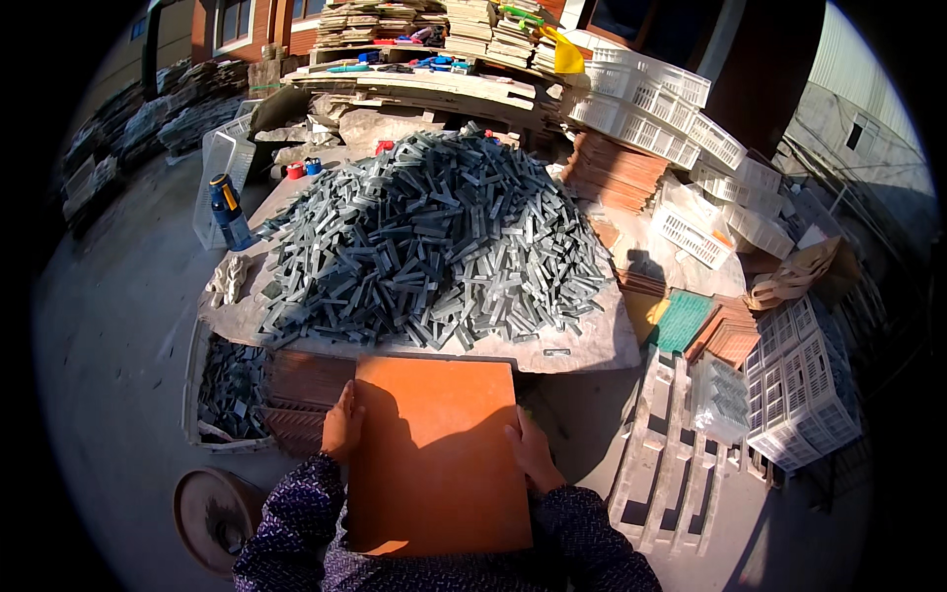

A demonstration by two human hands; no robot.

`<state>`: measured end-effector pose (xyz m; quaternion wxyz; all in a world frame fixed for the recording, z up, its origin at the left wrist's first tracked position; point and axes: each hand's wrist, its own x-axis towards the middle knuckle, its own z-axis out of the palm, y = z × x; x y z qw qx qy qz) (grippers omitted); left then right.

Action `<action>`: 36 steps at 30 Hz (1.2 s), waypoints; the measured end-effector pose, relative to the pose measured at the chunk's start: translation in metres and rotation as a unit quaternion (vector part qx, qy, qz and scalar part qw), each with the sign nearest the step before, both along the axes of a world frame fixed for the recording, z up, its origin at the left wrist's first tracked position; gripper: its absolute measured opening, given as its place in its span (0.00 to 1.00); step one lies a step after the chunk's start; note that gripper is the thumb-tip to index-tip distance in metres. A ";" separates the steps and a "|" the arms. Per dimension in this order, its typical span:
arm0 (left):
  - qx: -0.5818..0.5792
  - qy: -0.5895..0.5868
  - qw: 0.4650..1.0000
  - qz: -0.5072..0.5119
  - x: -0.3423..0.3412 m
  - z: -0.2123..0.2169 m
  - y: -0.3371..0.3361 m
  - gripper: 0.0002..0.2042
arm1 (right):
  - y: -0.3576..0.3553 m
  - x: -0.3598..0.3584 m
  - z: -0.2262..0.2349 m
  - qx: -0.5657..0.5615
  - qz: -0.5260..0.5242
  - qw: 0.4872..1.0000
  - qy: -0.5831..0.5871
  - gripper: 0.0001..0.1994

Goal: The person assembles small rectangular tiles into a herringbone pattern on a square board. They pick tiles from a large pile, place them one by one, and occasionally flip the board to continue the pattern.

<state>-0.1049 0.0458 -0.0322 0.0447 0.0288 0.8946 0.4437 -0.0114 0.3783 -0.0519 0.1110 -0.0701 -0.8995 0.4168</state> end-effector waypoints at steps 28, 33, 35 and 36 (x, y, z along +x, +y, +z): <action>-0.011 0.170 0.984 0.045 -0.024 -0.031 -0.003 0.25 | -0.037 -0.043 0.010 0.020 -0.068 0.996 0.050 0.21; 0.268 -0.172 0.947 0.051 0.002 -0.028 -0.011 0.24 | -0.002 0.001 -0.008 -0.395 -0.040 0.898 -0.190 0.18; 0.385 -0.261 0.885 0.034 0.022 -0.016 -0.020 0.24 | 0.004 0.019 -0.012 -0.529 -0.017 0.809 -0.257 0.18; 0.418 -0.283 0.863 0.019 0.027 -0.016 -0.022 0.24 | 0.005 0.025 -0.012 -0.590 -0.004 0.754 -0.288 0.19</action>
